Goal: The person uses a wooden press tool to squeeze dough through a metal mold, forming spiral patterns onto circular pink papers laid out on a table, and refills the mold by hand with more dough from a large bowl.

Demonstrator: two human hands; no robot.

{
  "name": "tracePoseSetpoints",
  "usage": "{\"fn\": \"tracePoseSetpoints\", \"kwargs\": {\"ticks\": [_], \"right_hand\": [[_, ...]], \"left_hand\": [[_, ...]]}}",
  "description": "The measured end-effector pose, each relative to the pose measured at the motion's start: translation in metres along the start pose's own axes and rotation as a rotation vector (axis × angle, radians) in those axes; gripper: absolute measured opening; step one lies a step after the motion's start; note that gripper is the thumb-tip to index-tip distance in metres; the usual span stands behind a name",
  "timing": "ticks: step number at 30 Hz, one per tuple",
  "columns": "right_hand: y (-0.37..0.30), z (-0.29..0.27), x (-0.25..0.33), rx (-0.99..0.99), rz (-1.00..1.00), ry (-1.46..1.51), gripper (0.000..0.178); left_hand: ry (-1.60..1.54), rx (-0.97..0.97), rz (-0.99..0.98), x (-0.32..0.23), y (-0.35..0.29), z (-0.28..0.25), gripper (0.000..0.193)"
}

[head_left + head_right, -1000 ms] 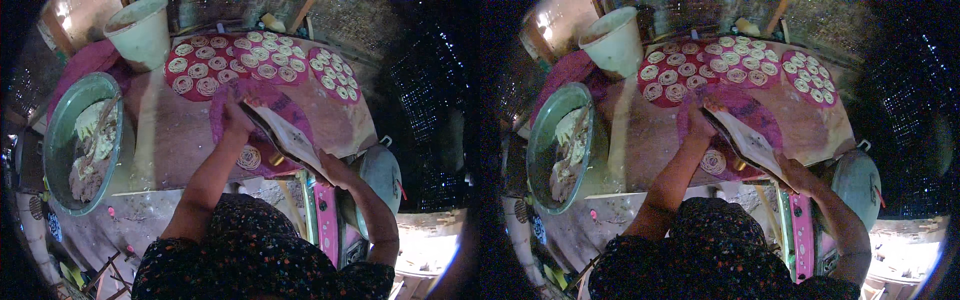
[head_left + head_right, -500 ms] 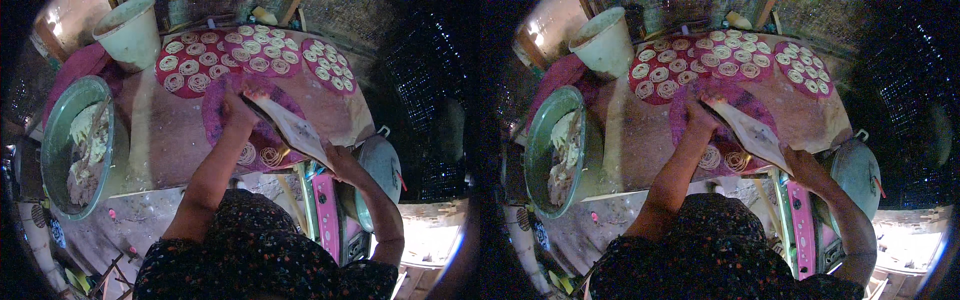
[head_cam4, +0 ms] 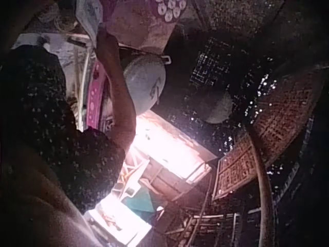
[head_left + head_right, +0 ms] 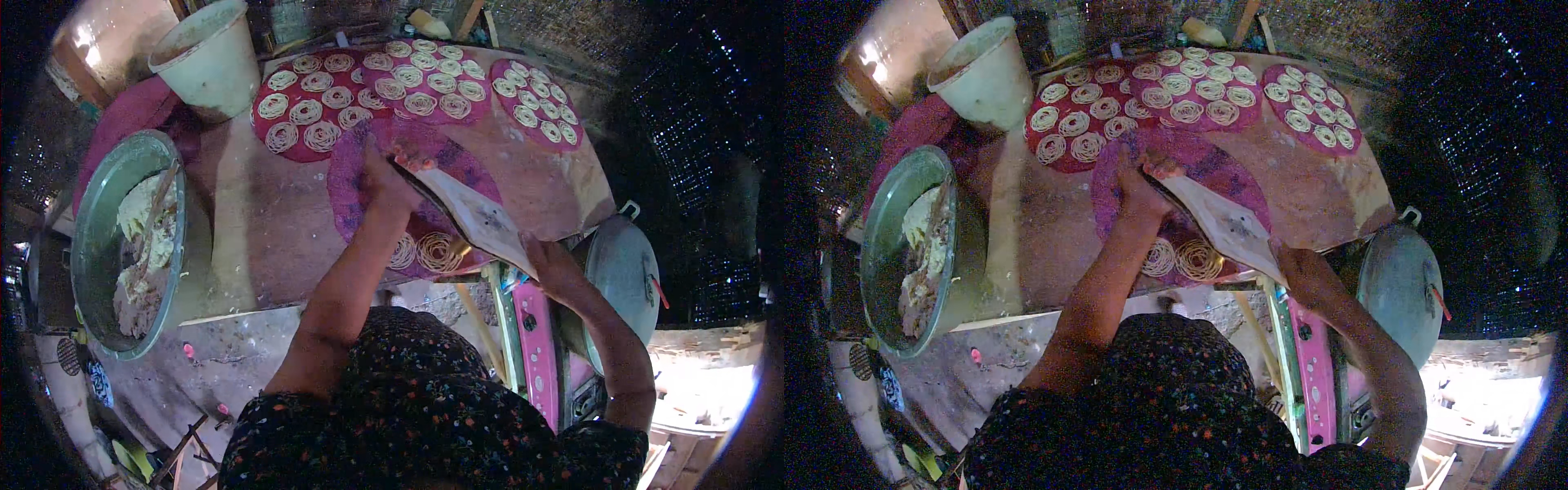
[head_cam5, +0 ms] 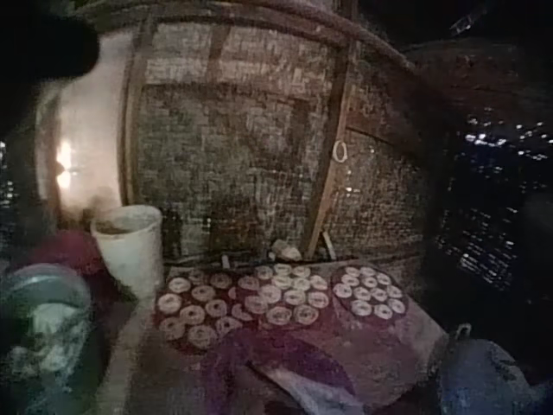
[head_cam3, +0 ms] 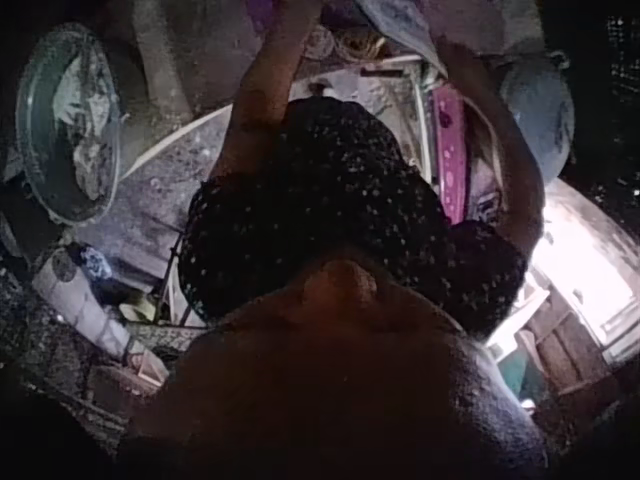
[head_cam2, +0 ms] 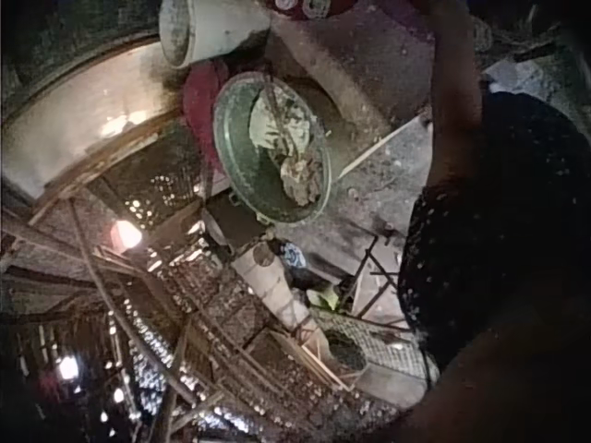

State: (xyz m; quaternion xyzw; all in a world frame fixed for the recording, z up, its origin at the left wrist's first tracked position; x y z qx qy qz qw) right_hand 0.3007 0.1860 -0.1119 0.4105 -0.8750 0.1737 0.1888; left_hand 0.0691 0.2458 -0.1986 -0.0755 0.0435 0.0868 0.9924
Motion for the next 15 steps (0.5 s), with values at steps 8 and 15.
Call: {"fn": "tracePoseSetpoints", "kwargs": {"ticks": [8,15], "right_hand": [[0.032,0.050,-0.020,0.120,0.365,0.283,0.046],[0.016,0.035,-0.015,0.147,0.060,0.260,0.051]], "left_hand": [[0.043,0.063,0.048,-0.037,0.004,-0.028,0.043],[0.121,0.014,0.095,-0.043,-0.033,-0.027,0.047]]}}
Point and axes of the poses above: each hand's wrist, its own y-axis towards the middle knuckle, its own z-axis out of the palm, x = y × z, the point moved 8 cm from there along y, towards the middle knuckle, and after that the axes turned 9 degrees about y, right-handed, at the moved point
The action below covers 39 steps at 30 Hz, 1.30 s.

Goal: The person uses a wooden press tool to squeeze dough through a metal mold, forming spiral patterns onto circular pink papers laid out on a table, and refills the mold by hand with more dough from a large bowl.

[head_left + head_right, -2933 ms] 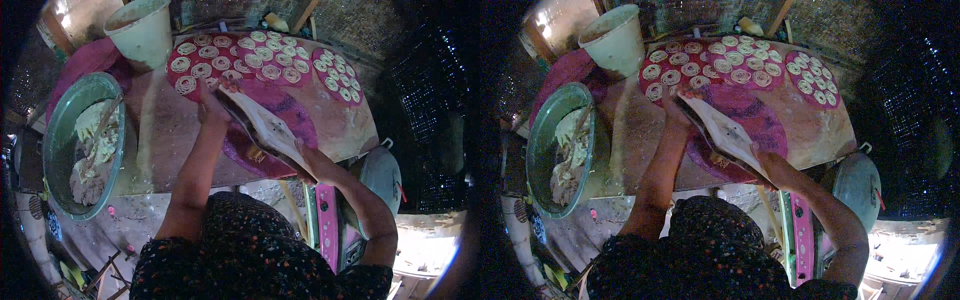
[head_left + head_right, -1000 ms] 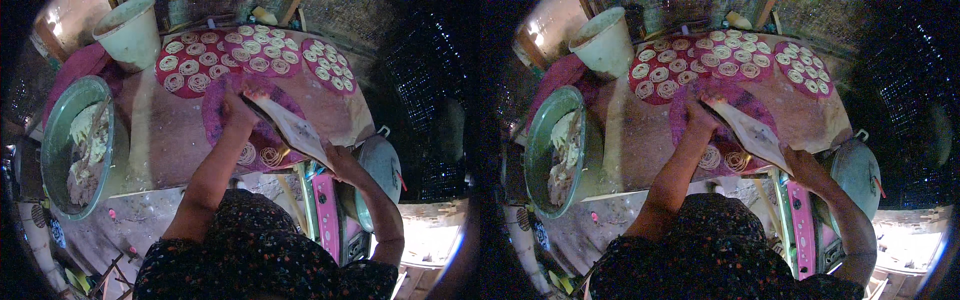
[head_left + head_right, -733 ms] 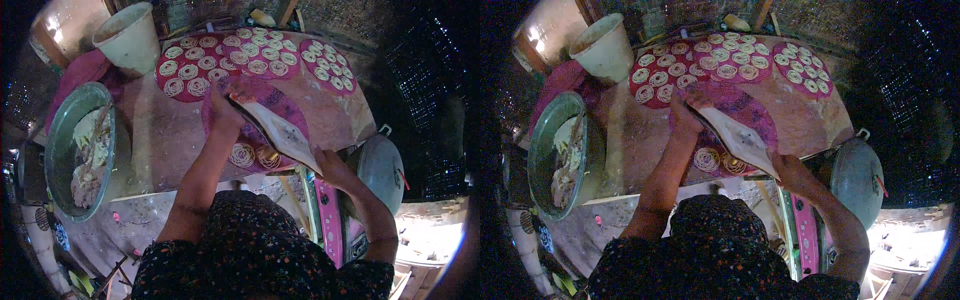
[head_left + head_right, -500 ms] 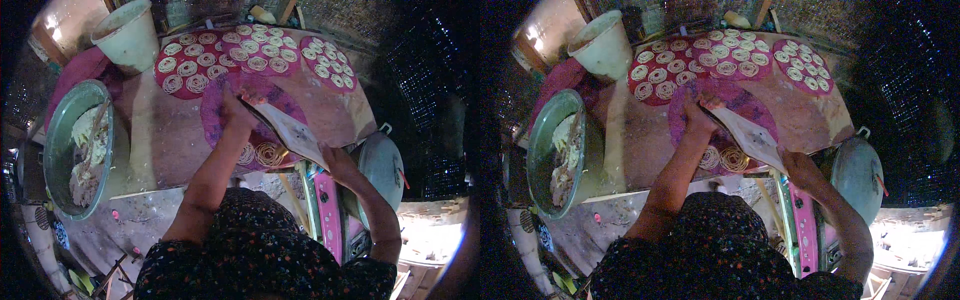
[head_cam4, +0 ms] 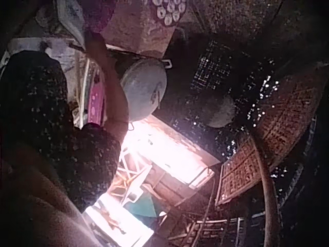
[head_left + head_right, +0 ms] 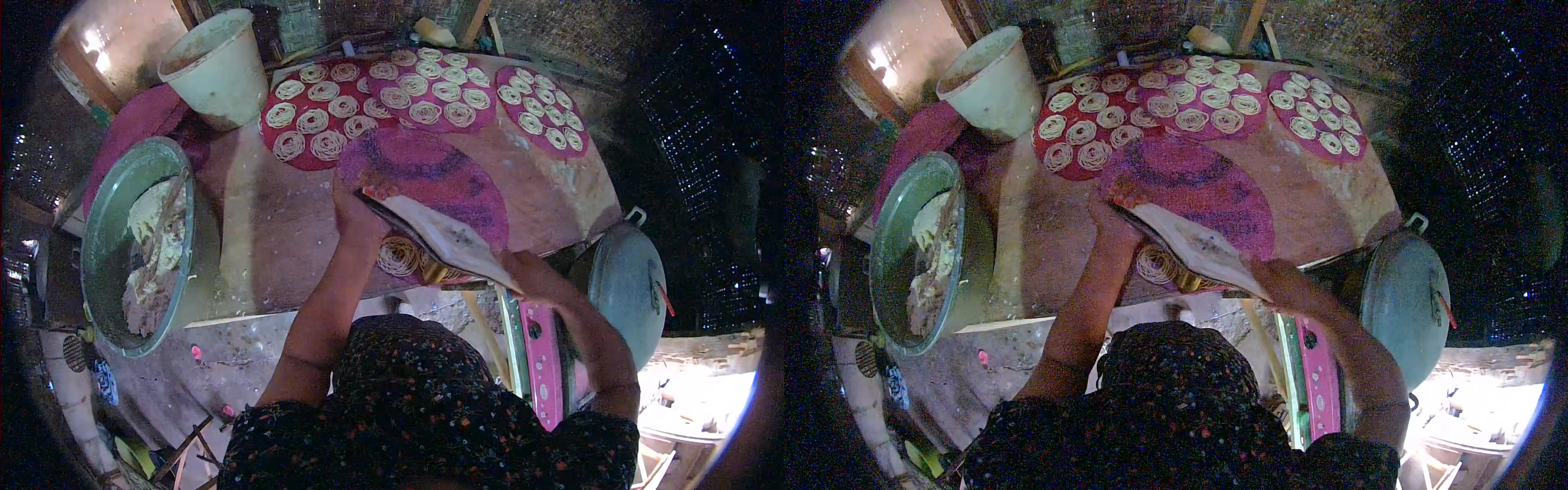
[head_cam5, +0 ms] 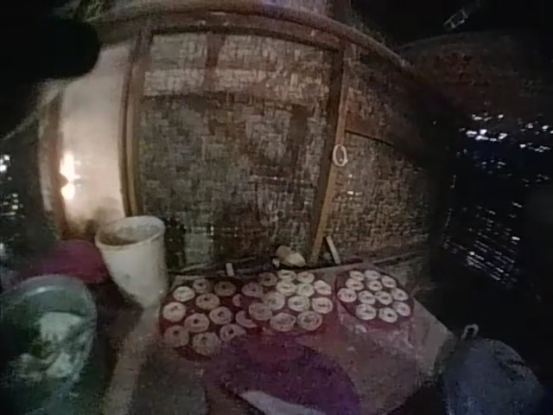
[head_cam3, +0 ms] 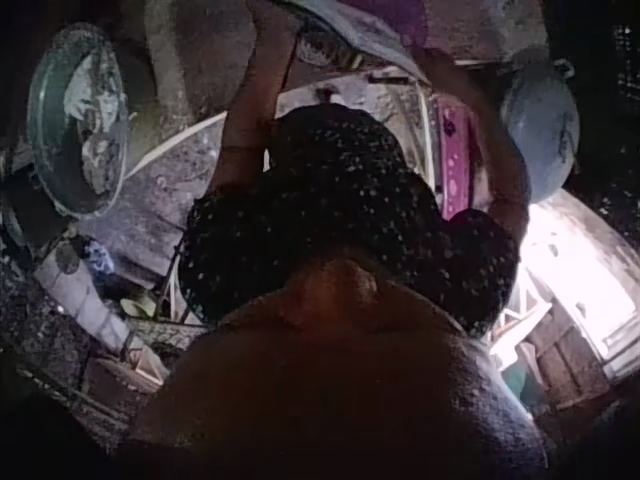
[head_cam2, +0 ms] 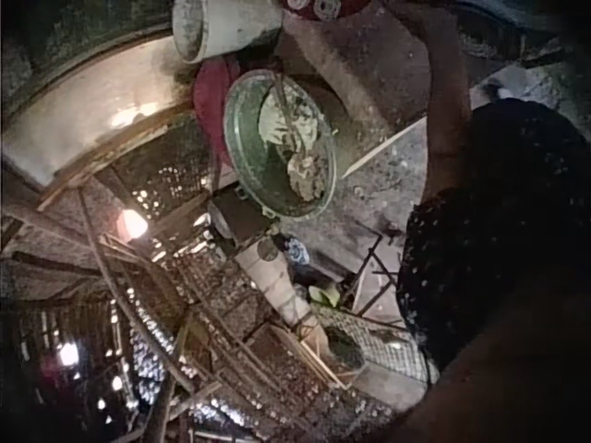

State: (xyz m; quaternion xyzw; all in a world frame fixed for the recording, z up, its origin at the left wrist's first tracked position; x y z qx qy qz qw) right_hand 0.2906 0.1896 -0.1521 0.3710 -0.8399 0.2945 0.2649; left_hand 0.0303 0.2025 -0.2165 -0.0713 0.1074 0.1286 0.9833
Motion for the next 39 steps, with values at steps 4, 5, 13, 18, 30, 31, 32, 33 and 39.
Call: {"fn": "tracePoseSetpoints", "kwargs": {"ticks": [4,5,13,18,30,31,32,33,39], "right_hand": [[-0.020,-0.061,0.038,0.008,0.455,0.388,0.055],[-0.025,-0.073,0.059,0.002,0.448,0.382,0.055],[0.022,-0.065,0.181,-0.099,-0.336,-0.275,0.038],[0.096,-0.009,0.137,0.089,-0.486,0.058,0.038],[-0.006,0.013,0.514,0.410,-1.636,0.205,0.043],[-0.002,0.016,0.527,0.421,-1.662,0.185,0.043],[0.022,0.010,0.541,0.284,-1.529,0.251,0.033],[0.041,0.002,0.554,0.140,-1.498,0.300,0.026],[0.142,-0.005,0.595,-0.132,-1.278,0.568,0.020]], "left_hand": [[0.271,0.077,-0.026,-0.032,-0.041,0.113,0.050],[0.376,0.107,-0.043,-0.036,-0.052,0.130,0.052],[1.749,0.629,-0.164,0.008,-0.131,0.102,0.057],[1.755,0.623,-0.313,0.013,-0.166,0.065,0.053],[1.900,0.363,-0.187,-0.222,-0.259,0.211,0.044],[1.992,0.299,-0.221,-0.236,-0.263,0.202,0.043],[2.116,0.220,-0.229,-0.252,-0.266,0.194,0.042],[2.272,0.145,-0.197,-0.268,-0.271,0.191,0.042],[2.960,-0.151,0.641,-0.363,-0.325,0.202,0.033]]}}
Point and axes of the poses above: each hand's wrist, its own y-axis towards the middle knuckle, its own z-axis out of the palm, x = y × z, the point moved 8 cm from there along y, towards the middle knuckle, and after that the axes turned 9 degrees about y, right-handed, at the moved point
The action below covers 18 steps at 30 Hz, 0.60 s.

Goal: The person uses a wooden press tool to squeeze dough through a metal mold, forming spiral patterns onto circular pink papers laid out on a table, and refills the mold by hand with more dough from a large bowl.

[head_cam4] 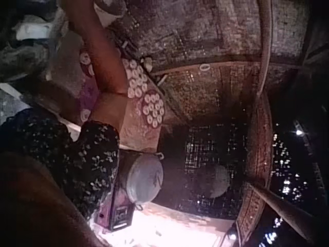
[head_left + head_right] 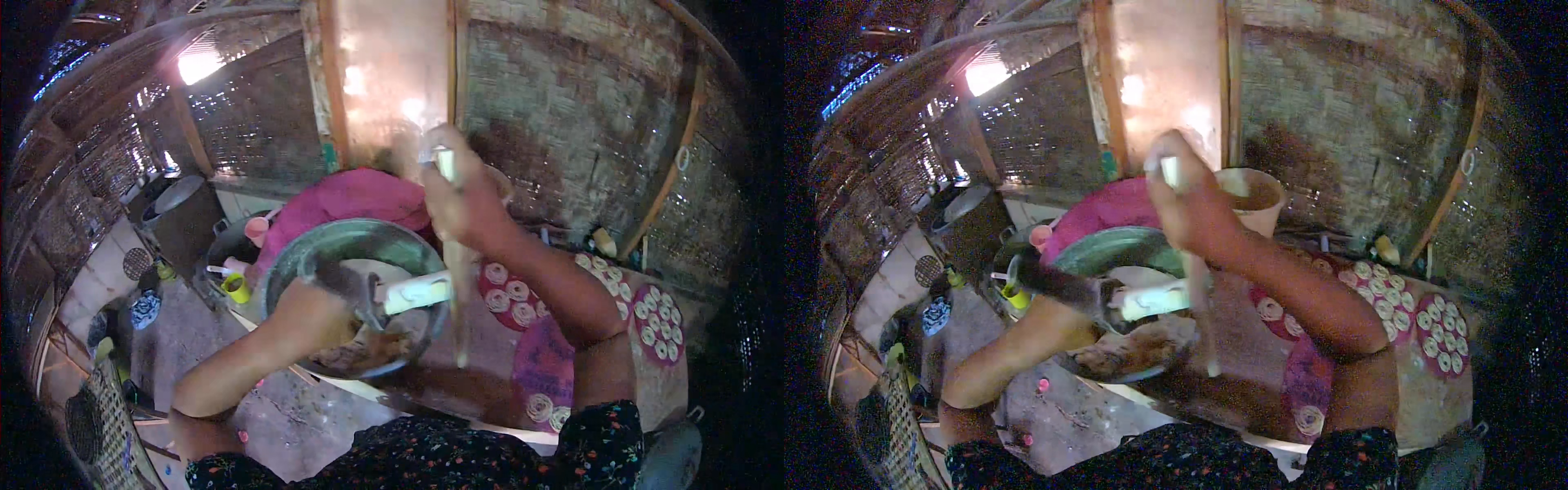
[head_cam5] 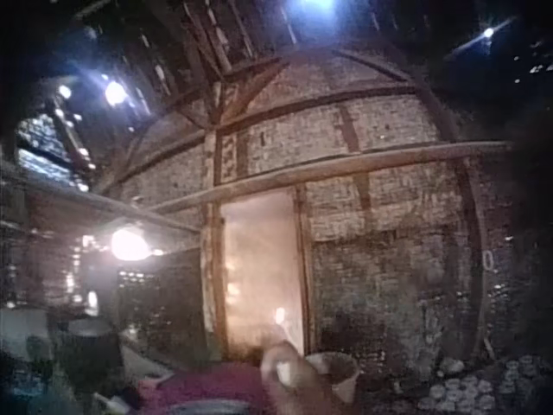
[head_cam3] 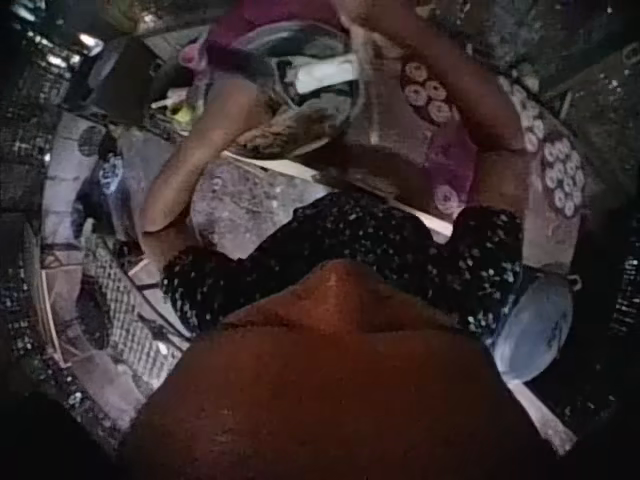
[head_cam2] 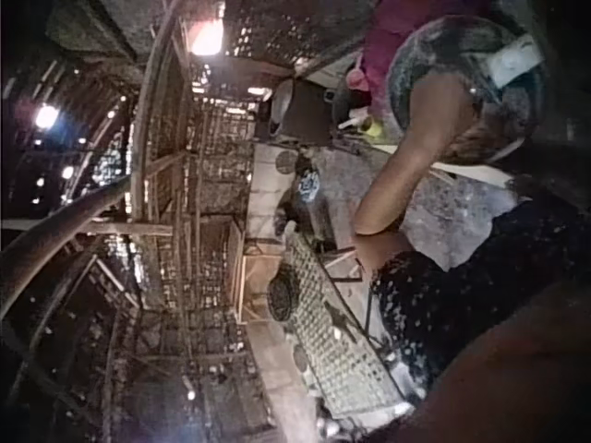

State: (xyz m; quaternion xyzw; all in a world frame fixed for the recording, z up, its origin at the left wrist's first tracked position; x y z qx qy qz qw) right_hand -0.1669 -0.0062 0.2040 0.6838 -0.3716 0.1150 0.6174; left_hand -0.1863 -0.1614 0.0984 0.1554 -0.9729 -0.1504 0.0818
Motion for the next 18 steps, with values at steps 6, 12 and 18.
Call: {"fn": "tracePoseSetpoints", "kwargs": {"ticks": [6,12,18], "right_hand": [[0.005,-0.058,-0.079,-0.442,0.261,0.089,0.013],[-0.031,-0.075,-0.209,-0.821,0.113,0.646,0.016],[-0.057,0.072,-0.321,-0.415,0.621,0.693,0.027]], "left_hand": [[-0.195,-0.262,-0.467,0.129,-0.090,0.032,0.029],[-1.443,-0.763,-0.855,0.174,-0.106,0.118,0.012],[-1.099,-0.937,-0.820,0.213,-0.087,0.088,0.020]]}}
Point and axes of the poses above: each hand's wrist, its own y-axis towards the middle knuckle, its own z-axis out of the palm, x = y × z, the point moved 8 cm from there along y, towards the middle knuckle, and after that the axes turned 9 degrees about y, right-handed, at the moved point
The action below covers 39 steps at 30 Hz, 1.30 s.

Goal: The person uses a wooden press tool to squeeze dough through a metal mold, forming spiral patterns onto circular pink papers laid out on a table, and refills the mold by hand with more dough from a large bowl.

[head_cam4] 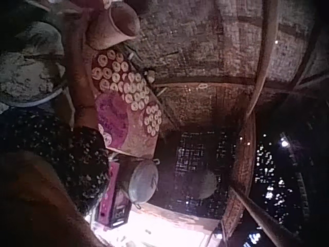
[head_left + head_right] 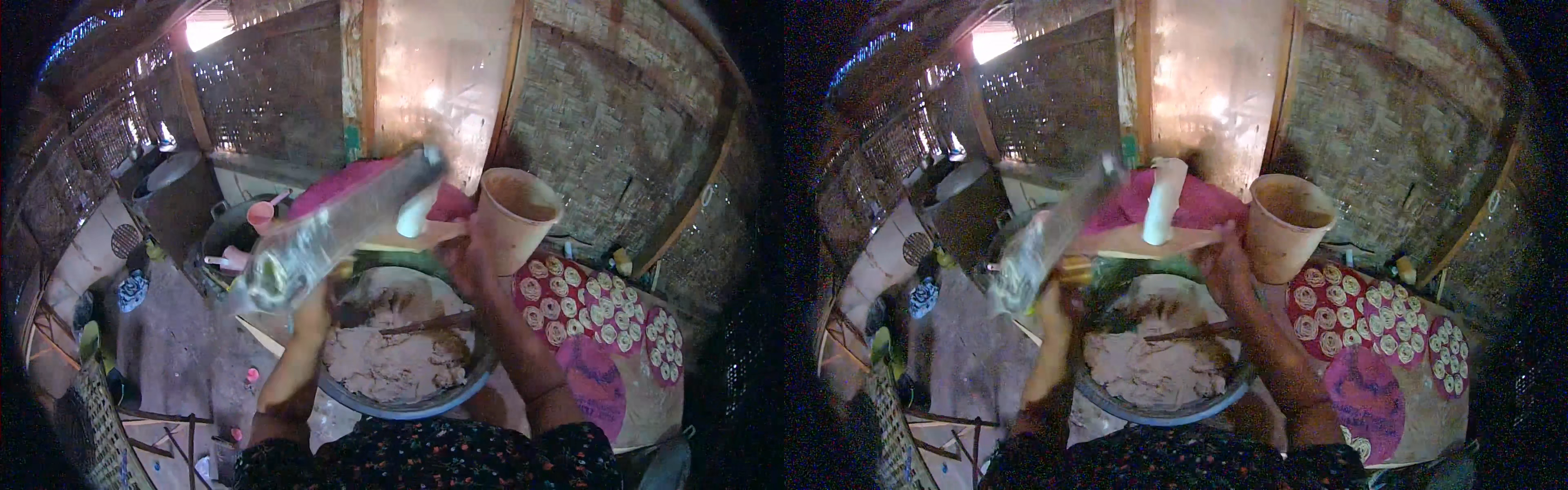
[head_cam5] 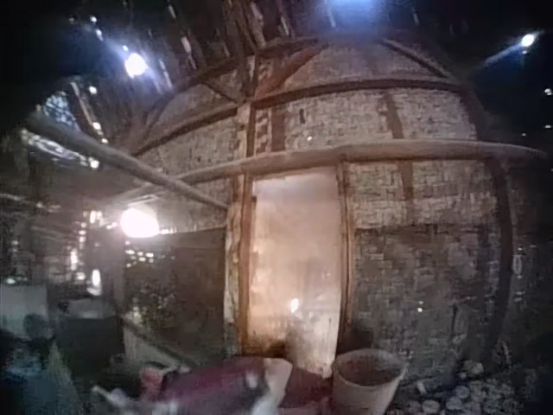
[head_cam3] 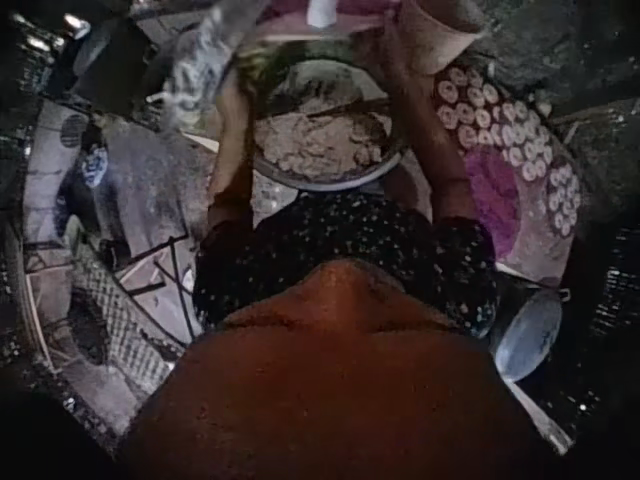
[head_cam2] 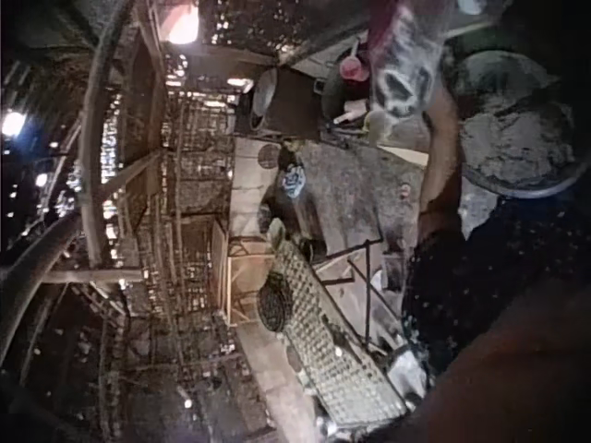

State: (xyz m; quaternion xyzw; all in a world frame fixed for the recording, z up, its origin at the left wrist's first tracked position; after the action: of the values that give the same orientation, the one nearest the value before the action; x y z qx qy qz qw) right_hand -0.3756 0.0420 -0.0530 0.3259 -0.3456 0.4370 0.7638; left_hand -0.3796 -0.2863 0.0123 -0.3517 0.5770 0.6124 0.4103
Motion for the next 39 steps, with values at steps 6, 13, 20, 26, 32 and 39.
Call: {"fn": "tracePoseSetpoints", "kwargs": {"ticks": [6,13,20,26,32,39], "right_hand": [[-0.095,0.025,-0.022,0.865,0.121,-1.922,0.031],[-0.129,0.084,0.003,0.937,0.118,-2.036,0.036],[-0.082,0.059,0.052,0.830,-0.112,-2.367,0.028],[-0.104,0.007,0.017,0.901,0.065,-2.227,0.032],[-0.135,0.005,0.011,0.774,0.141,-2.000,0.038],[-0.171,0.025,0.027,0.749,0.269,-1.908,0.030]], "left_hand": [[-0.232,-0.041,0.275,-0.061,0.063,0.004,0.021],[0.255,0.058,0.307,-0.037,0.069,0.026,0.020],[0.773,0.181,0.558,-0.024,0.066,0.048,0.025],[0.545,0.309,0.606,-0.017,0.055,0.060,0.035],[0.547,0.323,0.701,-0.016,0.047,0.068,0.034],[0.770,0.459,0.896,-0.048,0.045,0.079,0.033]]}}
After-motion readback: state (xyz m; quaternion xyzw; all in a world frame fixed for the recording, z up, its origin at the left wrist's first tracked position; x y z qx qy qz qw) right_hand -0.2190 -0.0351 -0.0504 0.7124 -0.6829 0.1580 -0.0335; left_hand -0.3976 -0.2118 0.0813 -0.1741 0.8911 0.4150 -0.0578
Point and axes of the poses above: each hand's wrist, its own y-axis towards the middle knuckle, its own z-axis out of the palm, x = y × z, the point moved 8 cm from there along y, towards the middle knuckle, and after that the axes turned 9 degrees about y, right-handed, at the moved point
